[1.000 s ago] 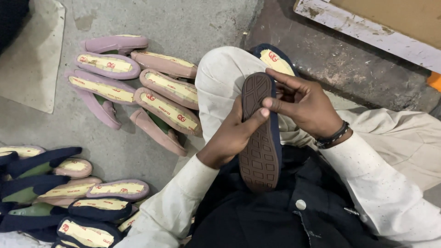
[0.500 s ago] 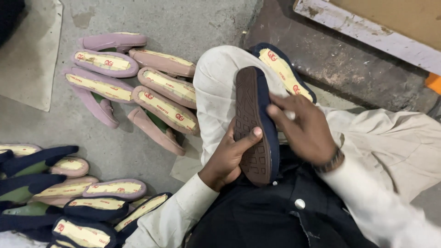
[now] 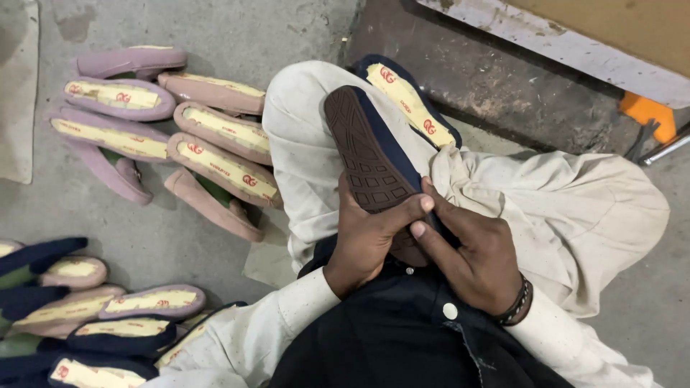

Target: Manually applying heated rubber soles to shoe lasts.

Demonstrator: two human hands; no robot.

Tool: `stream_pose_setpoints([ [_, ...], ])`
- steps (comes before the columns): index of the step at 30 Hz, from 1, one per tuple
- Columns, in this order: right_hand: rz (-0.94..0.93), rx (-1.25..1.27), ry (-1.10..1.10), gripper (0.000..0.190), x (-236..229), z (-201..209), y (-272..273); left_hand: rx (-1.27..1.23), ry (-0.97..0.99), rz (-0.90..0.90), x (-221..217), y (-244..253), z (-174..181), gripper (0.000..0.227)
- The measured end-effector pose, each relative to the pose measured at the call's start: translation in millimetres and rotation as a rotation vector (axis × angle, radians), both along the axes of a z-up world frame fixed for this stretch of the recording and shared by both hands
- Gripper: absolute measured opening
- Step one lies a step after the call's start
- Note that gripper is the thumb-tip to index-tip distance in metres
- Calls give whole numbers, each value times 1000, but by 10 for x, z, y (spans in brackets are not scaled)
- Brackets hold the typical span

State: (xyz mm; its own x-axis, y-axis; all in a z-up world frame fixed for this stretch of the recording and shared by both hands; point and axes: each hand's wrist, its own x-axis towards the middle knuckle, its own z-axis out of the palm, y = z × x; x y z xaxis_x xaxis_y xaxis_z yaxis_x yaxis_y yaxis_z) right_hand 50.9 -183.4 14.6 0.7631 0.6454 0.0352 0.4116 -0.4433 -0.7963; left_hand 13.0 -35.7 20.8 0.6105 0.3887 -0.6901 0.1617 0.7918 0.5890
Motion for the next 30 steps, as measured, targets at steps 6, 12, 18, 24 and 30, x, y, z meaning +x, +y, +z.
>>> stream_pose_setpoints([
  [6,-271,161,369,43,248,-281,205,162,-182,-2,-164,115,-361,69],
  [12,-191,215,515,39,745,-612,712,241,-132,-58,-190,53,-627,95],
  [18,-150,247,512,43,1265,-876,1266,118,-145,-141,-243,204,-713,97],
  [24,-109,277,586,42,1407,-962,1219,197,-246,-436,-319,616,-642,104],
  [30,160,73,368,56,918,-745,-279,813,211,-890,130,1571,247,53],
])
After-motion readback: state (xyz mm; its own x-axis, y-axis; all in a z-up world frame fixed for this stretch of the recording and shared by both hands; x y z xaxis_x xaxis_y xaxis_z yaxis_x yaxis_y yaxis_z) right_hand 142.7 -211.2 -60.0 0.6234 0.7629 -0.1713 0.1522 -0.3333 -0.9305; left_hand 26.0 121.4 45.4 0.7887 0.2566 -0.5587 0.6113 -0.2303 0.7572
